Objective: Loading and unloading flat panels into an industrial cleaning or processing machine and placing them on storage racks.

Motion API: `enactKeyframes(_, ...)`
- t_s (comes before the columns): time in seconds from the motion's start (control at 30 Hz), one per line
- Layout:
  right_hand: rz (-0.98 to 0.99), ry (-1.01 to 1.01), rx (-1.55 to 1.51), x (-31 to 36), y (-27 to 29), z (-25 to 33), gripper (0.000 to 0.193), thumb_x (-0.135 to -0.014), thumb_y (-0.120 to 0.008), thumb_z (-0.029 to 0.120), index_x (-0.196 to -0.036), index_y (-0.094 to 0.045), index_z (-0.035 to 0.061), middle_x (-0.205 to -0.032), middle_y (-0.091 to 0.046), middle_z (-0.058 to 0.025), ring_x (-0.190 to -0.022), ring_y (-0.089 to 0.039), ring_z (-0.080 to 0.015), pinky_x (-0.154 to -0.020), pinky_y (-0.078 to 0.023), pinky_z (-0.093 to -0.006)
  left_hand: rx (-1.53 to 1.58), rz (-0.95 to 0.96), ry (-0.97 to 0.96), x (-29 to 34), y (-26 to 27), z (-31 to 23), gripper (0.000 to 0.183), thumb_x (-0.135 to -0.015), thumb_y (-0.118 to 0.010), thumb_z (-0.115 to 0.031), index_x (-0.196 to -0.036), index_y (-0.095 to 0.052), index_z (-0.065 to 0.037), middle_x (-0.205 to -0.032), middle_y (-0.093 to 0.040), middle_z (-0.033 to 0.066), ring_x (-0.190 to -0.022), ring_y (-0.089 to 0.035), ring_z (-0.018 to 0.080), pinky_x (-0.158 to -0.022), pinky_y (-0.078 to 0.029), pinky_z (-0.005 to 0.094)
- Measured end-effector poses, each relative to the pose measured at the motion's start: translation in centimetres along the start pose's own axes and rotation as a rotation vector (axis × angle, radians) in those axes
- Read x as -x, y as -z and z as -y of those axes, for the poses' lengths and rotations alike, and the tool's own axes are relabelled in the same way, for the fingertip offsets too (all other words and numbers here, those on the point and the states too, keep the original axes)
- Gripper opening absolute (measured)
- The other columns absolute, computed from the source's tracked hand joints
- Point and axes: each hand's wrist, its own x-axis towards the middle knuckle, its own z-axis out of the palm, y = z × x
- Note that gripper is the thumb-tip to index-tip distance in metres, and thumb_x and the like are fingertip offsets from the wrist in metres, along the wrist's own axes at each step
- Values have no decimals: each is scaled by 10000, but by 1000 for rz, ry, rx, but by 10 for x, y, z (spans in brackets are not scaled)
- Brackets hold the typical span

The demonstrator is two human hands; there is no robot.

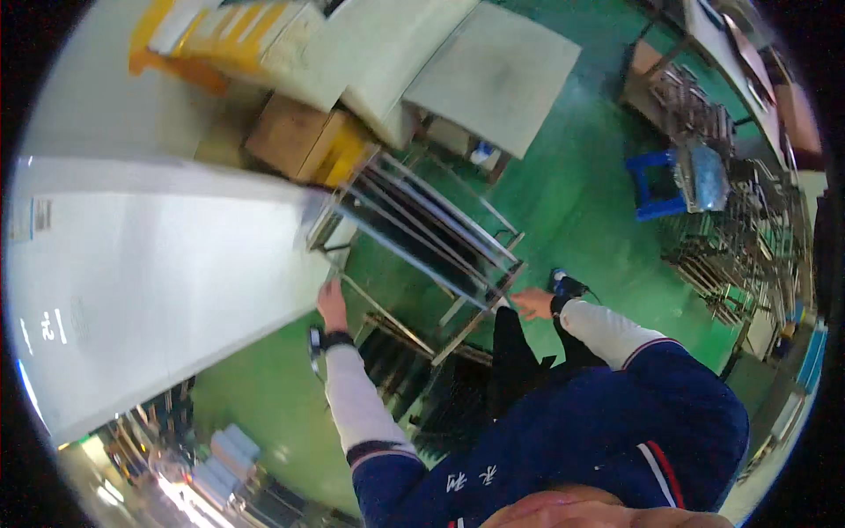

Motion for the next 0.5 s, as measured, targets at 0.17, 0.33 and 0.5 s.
enactKeyframes(0.17,-41,1,19,-7,-27,40,541,-885,-590,387,-1280,-451,45,-1291,-452,-129,-1213,-444,-332,-961,-414,-482,343,-190,152,-115,16,-43,354,-873,-543,-270,-1057,-608,27,-1005,-639,186,-941,-594,278,-836,-445,362)
enactKeyframes(0.33,-52,176,67,-68,4,13,436,-881,-611,312,-1219,-504,60,-1153,-503,-82,-1050,-531,-277,-860,-471,-450,445,-119,34,-197,-16,-64,384,-889,-523,-303,-1068,-602,28,-1000,-642,171,-932,-594,277,-845,-440,353)
enactKeyframes(0.5,74,155,-70,-54,-4,10,283,-856,-642,211,-1110,-572,107,-1068,-542,-45,-907,-552,-218,-770,-482,-427,357,-29,94,-205,-38,-28,474,-924,-460,-385,-1115,-589,29,-1075,-626,193,-1008,-576,305,-894,-424,362)
